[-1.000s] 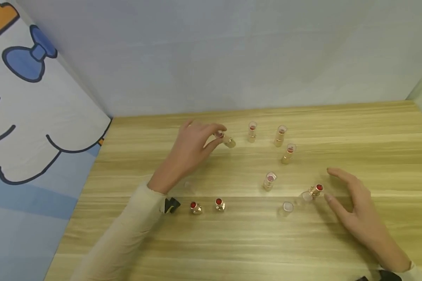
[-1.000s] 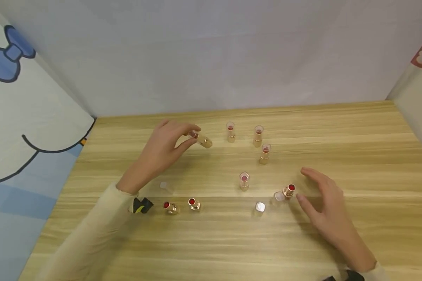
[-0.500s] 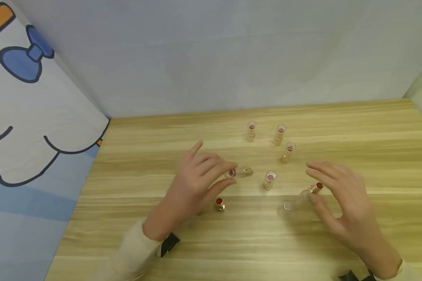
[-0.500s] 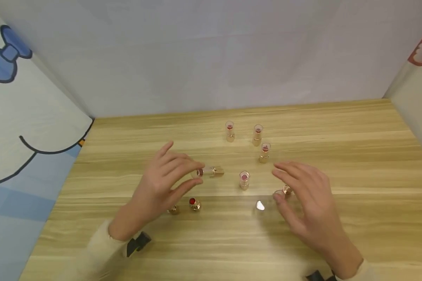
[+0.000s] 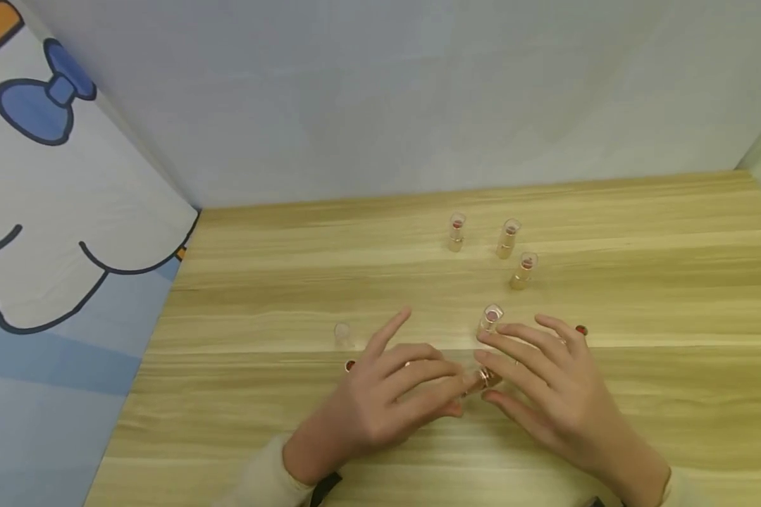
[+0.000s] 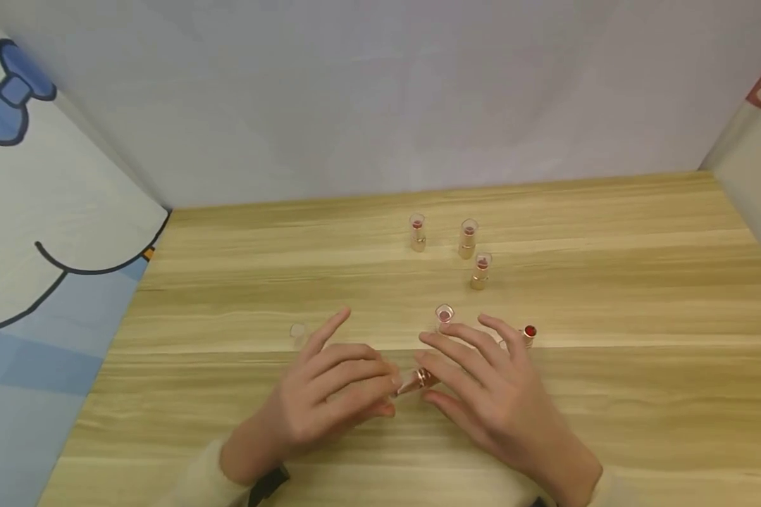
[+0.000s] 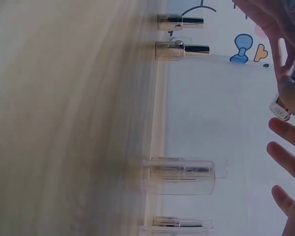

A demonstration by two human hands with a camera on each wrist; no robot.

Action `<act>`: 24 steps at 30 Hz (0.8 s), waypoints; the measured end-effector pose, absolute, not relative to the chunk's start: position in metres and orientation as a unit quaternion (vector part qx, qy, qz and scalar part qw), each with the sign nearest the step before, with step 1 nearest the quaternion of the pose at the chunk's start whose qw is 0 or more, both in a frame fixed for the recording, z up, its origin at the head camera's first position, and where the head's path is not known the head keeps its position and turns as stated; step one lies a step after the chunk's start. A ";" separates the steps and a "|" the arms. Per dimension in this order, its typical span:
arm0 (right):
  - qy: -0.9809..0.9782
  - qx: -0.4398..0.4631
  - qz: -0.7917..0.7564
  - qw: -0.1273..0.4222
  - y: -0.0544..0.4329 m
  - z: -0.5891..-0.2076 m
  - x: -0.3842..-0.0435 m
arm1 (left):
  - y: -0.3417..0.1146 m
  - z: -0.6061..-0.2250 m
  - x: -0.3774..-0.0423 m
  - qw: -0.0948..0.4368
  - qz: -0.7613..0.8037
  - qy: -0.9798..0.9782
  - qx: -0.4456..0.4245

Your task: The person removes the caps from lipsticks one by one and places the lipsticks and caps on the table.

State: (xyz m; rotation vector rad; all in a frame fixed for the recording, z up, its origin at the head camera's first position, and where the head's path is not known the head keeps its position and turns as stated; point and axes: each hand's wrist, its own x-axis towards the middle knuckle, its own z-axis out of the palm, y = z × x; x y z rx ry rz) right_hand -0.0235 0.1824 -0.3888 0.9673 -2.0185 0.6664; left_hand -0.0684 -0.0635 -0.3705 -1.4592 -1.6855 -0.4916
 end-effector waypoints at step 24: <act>-0.770 0.398 0.256 0.429 0.185 -0.396 -0.021 | -0.058 -0.373 -0.070 0.536 -0.134 -0.547 -0.629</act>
